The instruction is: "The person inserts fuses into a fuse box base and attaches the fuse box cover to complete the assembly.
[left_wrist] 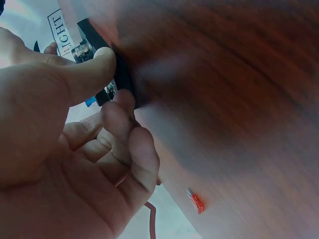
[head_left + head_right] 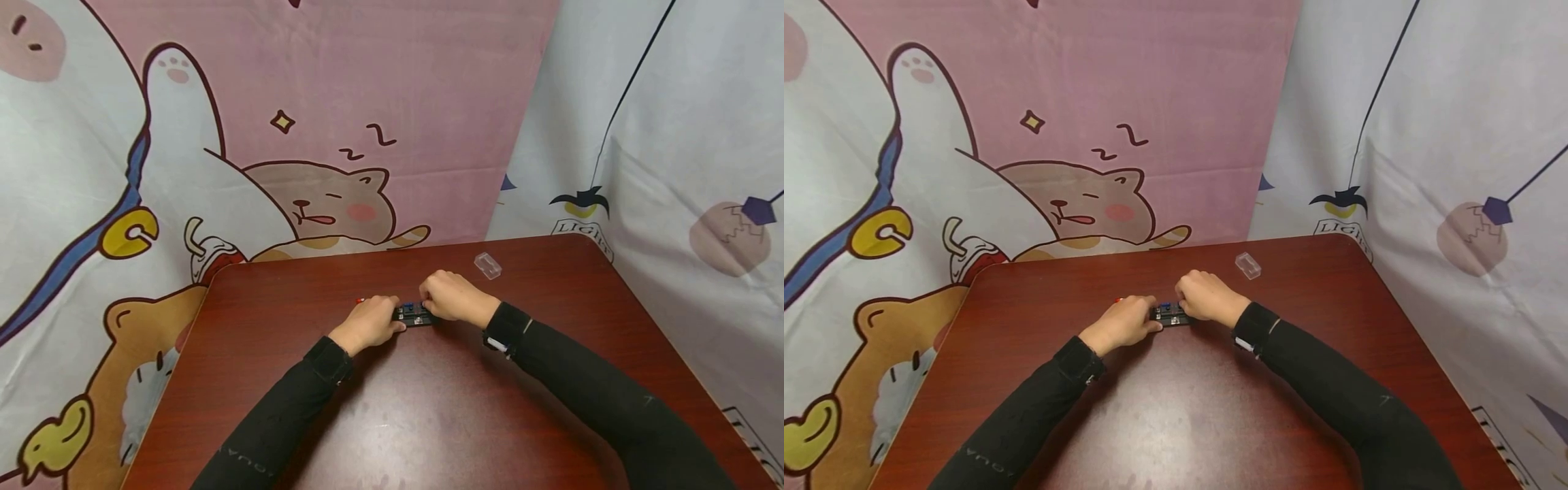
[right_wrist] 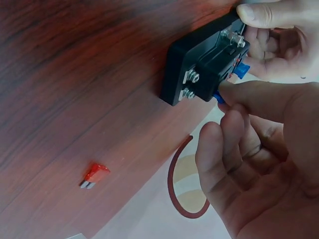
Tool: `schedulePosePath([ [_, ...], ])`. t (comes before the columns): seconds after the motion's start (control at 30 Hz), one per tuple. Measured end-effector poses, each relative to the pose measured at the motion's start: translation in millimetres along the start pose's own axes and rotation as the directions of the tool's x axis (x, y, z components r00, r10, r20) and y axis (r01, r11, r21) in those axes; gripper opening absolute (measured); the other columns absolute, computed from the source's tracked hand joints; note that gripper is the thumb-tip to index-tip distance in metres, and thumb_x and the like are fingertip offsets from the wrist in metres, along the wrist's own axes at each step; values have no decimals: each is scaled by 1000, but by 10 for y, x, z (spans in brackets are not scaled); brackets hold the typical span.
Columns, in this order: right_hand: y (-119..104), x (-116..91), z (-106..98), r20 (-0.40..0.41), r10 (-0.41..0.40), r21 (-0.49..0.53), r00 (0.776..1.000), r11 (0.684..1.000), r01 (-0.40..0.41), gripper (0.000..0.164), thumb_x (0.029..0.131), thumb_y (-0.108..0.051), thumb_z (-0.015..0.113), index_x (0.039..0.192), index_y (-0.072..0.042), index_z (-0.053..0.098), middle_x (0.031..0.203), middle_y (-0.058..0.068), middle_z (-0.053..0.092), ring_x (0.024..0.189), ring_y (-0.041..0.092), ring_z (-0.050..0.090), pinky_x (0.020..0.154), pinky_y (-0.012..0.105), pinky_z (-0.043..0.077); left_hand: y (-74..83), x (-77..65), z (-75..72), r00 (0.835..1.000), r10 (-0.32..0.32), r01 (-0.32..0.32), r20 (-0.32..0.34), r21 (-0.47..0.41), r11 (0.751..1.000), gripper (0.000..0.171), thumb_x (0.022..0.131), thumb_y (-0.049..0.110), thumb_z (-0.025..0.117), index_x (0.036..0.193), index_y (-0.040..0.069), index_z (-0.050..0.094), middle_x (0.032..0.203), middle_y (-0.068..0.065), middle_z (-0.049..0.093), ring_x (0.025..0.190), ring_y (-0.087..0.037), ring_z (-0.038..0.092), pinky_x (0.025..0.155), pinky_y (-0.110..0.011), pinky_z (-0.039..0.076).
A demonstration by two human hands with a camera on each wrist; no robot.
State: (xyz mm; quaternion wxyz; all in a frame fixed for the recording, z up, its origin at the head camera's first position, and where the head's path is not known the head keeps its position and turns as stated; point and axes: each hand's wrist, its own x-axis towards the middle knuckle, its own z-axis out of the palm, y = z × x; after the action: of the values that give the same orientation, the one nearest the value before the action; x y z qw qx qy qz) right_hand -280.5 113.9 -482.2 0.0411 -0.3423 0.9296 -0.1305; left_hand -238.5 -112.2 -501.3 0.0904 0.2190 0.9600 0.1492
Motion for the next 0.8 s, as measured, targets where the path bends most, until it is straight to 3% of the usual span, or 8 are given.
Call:
schedulePosePath([
  [0.2, 44, 2, -9, 20, 19, 36, 1000, 999, -20, 16, 101, -14, 79, 85, -17, 78, 80, -4, 69, 69, 12, 59, 64, 30, 50, 8, 6, -12, 1000, -6, 6, 7, 0, 1000, 38, 102, 35, 83, 128, 10, 70, 115, -10, 77, 100, -24, 74, 88, -48, 62],
  [0.43, 88, -52, -10, 0, 14, 56, 1000, 998, -14, 7, 103, -18, 78, 101, -15, 84, 96, -1, 79, 80, 11, 66, 74, 34, 59, 19, 14, -17, 1000, -5, 5, 8, 1, 1000, 39, 103, 35, 82, 130, 9, 70, 116, -10, 77, 100, -24, 73, 89, -47, 62],
  [0.8, 241, -177, -160, -73, 43, 103, 996, 994, -36, 23, 108, -20, 70, 120, -7, 84, 115, 6, 84, 104, 23, 78, 90, 47, 64, -2, 13, -12, 1000, -12, 12, 20, -7, 1000, 51, 104, 37, 80, 144, 7, 67, 132, -14, 76, 117, -31, 75, 98, -51, 62],
])
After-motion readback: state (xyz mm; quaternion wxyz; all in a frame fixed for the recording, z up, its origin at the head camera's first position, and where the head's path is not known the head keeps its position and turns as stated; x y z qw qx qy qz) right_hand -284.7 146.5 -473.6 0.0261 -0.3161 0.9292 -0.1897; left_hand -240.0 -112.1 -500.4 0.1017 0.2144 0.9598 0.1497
